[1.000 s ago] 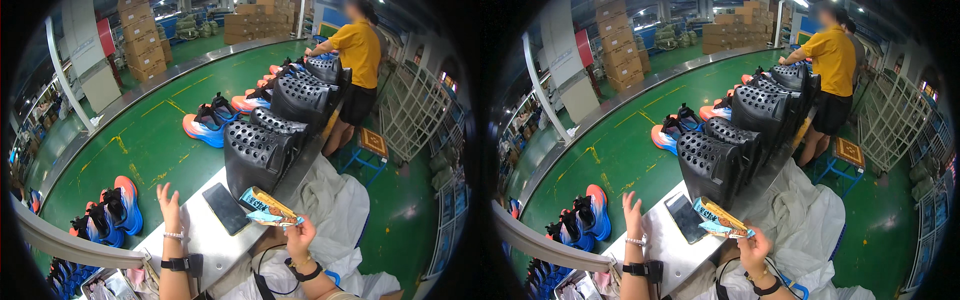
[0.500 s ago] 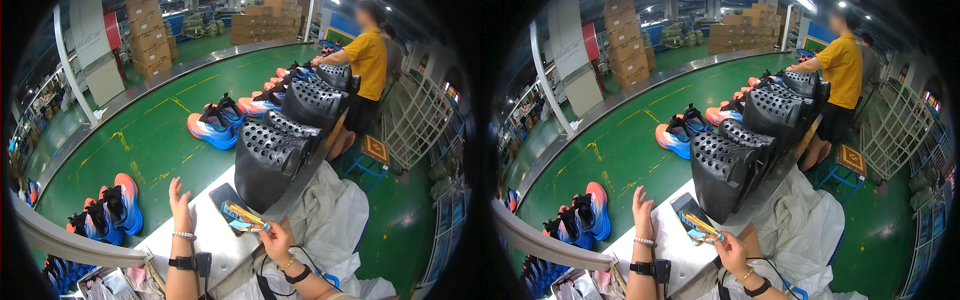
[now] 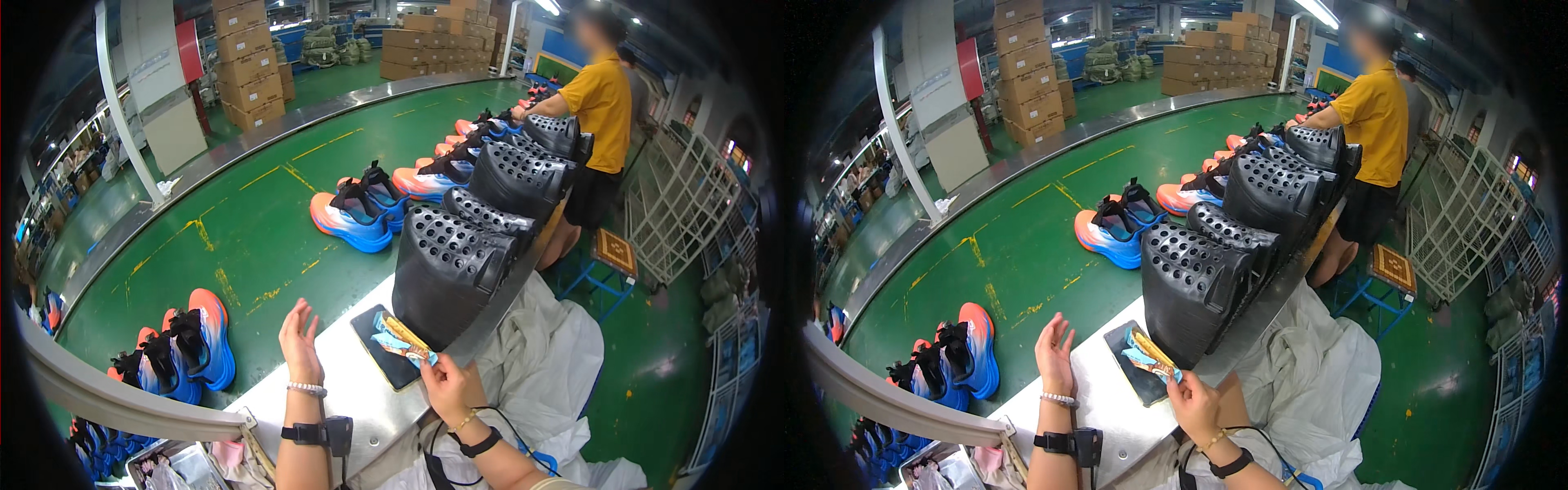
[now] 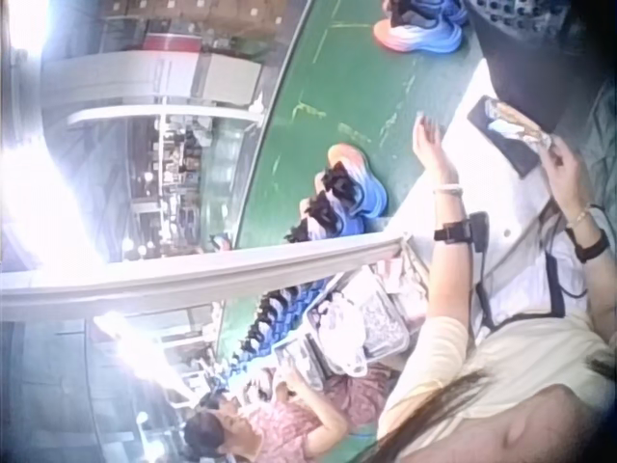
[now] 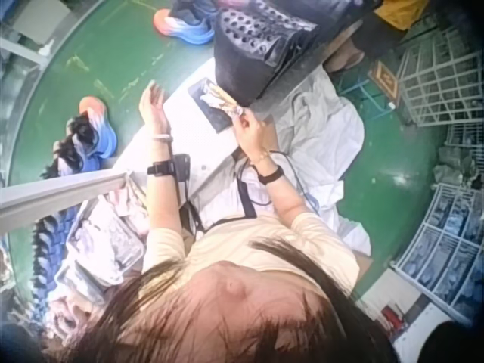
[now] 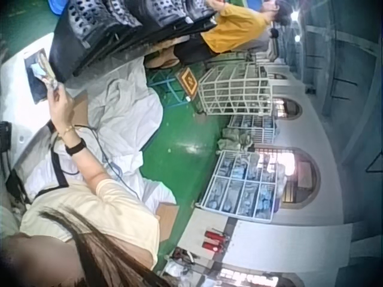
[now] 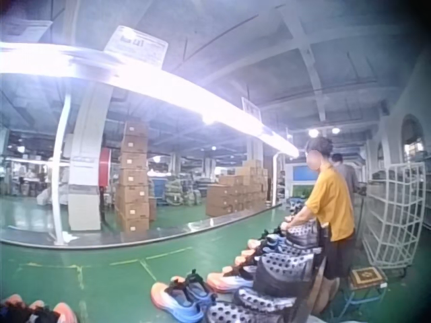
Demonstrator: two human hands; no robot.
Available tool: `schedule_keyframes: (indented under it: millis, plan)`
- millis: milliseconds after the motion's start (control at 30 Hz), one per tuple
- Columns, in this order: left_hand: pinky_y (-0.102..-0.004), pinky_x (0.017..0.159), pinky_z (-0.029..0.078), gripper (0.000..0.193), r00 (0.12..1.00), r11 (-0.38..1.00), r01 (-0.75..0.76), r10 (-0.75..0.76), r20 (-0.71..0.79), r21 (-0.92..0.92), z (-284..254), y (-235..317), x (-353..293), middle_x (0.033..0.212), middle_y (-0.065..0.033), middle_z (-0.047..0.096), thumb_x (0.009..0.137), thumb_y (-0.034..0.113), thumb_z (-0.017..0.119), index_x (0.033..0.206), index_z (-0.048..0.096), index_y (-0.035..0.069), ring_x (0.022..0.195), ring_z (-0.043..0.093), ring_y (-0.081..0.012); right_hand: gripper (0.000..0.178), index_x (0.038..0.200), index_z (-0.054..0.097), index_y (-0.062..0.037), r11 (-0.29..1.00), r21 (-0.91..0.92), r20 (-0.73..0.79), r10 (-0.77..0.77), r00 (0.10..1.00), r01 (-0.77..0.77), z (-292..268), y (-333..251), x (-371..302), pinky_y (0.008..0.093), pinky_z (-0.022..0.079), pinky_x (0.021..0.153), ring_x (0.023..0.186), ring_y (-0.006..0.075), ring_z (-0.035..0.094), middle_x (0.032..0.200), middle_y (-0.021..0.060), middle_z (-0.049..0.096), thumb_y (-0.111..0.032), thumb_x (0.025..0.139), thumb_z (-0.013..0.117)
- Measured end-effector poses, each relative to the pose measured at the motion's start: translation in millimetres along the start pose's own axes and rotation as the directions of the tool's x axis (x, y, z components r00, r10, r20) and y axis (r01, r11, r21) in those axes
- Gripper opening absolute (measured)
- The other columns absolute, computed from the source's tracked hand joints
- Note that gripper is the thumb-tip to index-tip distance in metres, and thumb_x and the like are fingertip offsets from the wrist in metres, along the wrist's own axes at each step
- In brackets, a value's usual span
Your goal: Organizing and pairing shoes with shoe lasts on a factory production line.
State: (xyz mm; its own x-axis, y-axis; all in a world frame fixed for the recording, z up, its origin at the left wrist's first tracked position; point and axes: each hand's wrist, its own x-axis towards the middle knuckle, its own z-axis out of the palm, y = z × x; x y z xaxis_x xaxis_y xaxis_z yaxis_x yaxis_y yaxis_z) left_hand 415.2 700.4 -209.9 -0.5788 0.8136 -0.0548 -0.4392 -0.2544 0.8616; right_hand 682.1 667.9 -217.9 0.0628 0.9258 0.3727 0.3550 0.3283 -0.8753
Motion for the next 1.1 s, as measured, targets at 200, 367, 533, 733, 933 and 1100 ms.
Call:
schedule_keyframes:
  millis: [200, 367, 533, 733, 933, 1100]
  plan:
    - [-0.0391, 0.103, 0.046, 0.04, 0.997, 0.991, -0.003, -0.007, -0.071, -0.137, 12.1, 3.1, -4.2, 0.114, -0.0197, 0.065, 0.103, 0.023, 0.041, 0.134, 0.048, -0.002, 0.109, 0.062, -0.028, 0.016, 0.089, 0.065, -0.0015, 0.996, -0.077, 0.037, -0.043, 0.998, 0.046, -2.6, -2.3, 6.0, 0.0302, 0.04, 0.043, 0.043, 0.0178, 0.053, 0.054, 0.0055, 0.056, -0.014, 0.083, 0.073]
    - [-0.0364, 0.096, 0.051, 0.038, 1.0, 0.996, 0.002, -0.001, 0.017, -0.087, -2.1, -2.2, 3.5, 0.113, -0.0225, 0.065, 0.102, 0.018, 0.043, 0.135, 0.048, 0.0, 0.103, 0.066, -0.0261, 0.017, 0.09, 0.068, -0.0014, 0.98, -0.066, 0.039, -0.184, 0.982, 0.187, 0.5, 7.3, 6.0, 0.0306, 0.039, 0.043, 0.044, 0.0178, 0.053, 0.052, 0.0044, 0.054, -0.013, 0.079, 0.077]
    - [-0.0415, 0.107, 0.04, 0.042, 1.0, 0.982, 0.019, -0.014, 0.027, -0.189, -5.5, -7.7, 10.8, 0.136, -0.0201, 0.052, 0.101, 0.024, 0.044, 0.136, 0.048, 0.002, 0.125, 0.051, -0.0261, 0.019, 0.089, 0.069, -0.0011, 0.98, -0.063, 0.095, -0.185, 0.978, 0.191, -0.9, 15.2, 9.1, 0.0301, 0.039, 0.043, 0.044, 0.0175, 0.052, 0.053, 0.0045, 0.054, -0.012, 0.077, 0.078]
    - [-0.0439, 0.115, 0.026, 0.058, 0.981, 0.784, 0.194, -0.14, 0.136, -0.59, 0.2, 2.1, 11.8, 0.143, -0.0153, 0.048, 0.101, 0.046, 0.039, 0.14, 0.045, 0.004, 0.137, 0.039, -0.0276, 0.02, 0.088, 0.07, -0.0008, 0.962, -0.049, 0.139, -0.26, 0.955, 0.269, -8.4, 21.5, 14.6, 0.0299, 0.038, 0.043, 0.044, 0.017, 0.051, 0.053, 0.0049, 0.053, -0.013, 0.075, 0.08]
    - [-0.0444, 0.112, 0.031, 0.052, 0.979, 0.788, 0.198, -0.129, 0.158, -0.583, -0.3, -2.3, 16.8, 0.136, -0.0152, 0.053, 0.101, 0.044, 0.041, 0.129, 0.052, 0.002, 0.132, 0.044, -0.0298, 0.021, 0.09, 0.071, -0.0012, 0.95, -0.026, 0.166, -0.304, 0.938, 0.312, -9.6, 22.7, 20.2, 0.0303, 0.038, 0.044, 0.044, 0.0169, 0.051, 0.054, 0.0049, 0.053, -0.012, 0.074, 0.08]
    - [-0.044, 0.108, 0.039, 0.025, 0.989, 0.856, 0.149, -0.124, 0.083, -0.495, -1.3, -14.9, 22.7, 0.122, -0.0148, 0.06, 0.099, 0.025, 0.051, 0.1, 0.06, 0.002, 0.123, 0.051, -0.0304, 0.02, 0.091, 0.072, -0.0022, 0.935, -0.011, 0.173, -0.348, 0.921, 0.356, -9.7, 28.5, 23.0, 0.0307, 0.039, 0.044, 0.045, 0.0177, 0.051, 0.054, 0.0048, 0.053, -0.011, 0.074, 0.08]
